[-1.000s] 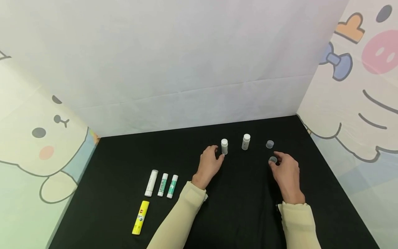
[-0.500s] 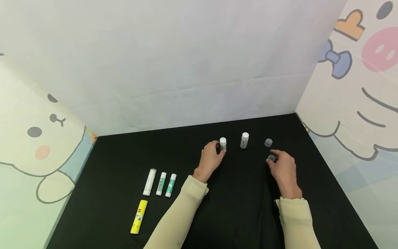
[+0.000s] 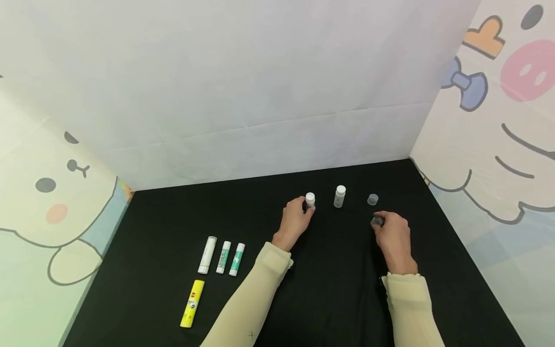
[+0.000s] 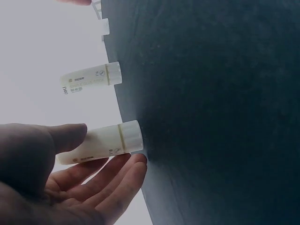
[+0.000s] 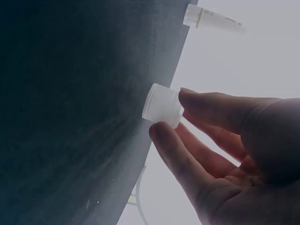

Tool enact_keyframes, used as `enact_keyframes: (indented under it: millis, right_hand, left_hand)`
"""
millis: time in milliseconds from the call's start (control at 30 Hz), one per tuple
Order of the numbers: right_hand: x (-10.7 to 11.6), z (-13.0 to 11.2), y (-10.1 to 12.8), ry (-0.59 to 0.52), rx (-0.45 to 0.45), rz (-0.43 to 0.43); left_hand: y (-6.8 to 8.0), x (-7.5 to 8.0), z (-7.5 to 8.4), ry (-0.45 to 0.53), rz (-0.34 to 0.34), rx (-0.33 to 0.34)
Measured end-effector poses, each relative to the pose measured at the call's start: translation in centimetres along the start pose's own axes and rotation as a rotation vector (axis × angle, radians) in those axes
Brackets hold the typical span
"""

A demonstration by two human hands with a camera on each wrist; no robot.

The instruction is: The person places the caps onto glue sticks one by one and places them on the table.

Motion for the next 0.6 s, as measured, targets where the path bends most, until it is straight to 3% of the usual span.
enact_keyframes:
  millis: [300,600]
  right_hand:
    - [-0.2,0.0,0.1,-0.008,-0.016,0.036]
    - [-0.2,0.2,0.3,-0.019,-0.089,0.032]
  left_hand:
    - [0.3,0.2,-0.1,0.061,-0.007,0.024]
    - [1.1,0.5,-0.2,0.045,0.002,-0.001]
Point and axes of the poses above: each hand's wrist, its own y-axis away from the middle knuckle, its own x-axis out of the back of the hand, z = x × y, the point moved 5 cm from there along -y, towards the middle knuckle
